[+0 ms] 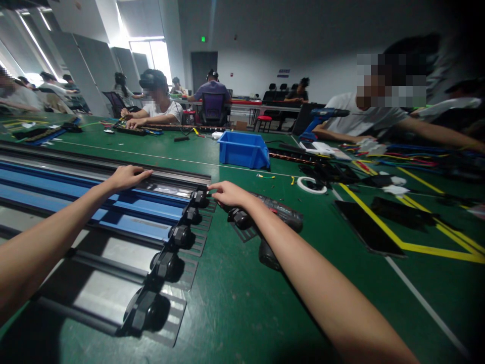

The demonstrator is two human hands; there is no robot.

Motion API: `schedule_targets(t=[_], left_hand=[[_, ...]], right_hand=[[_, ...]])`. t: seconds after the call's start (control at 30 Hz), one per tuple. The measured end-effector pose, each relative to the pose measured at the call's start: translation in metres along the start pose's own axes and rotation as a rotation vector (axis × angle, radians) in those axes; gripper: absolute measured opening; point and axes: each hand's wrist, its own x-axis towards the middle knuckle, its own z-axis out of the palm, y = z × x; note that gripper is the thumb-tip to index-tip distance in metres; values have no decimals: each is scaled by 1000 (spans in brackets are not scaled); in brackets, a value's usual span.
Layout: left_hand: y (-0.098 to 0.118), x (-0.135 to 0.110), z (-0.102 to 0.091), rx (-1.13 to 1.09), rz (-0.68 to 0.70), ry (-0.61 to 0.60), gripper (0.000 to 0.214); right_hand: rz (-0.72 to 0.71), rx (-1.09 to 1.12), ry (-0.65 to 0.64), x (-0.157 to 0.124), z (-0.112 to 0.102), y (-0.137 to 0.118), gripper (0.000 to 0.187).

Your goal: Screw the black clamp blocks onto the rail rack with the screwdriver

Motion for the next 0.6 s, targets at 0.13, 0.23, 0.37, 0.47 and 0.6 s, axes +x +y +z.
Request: schedule_targets(t=[0.13,0.23,0.37,0.47,0.6], left_hand=[[0,0,0,26,15,2,77],[1,-1,-1,35,18,1,75],[2,-2,-1,44,25,6,75],[1,-1,0,41,29,2,76],[-2,0,1,54,19,-3,77]], right_hand=[[2,5,-7,0,0,0,46],[3,12,-3,0,0,0,45],[0,6,-2,0,0,0,43],[1,4,-5,0,-1,1,43],[-4,8,-11,2,2,3,43]])
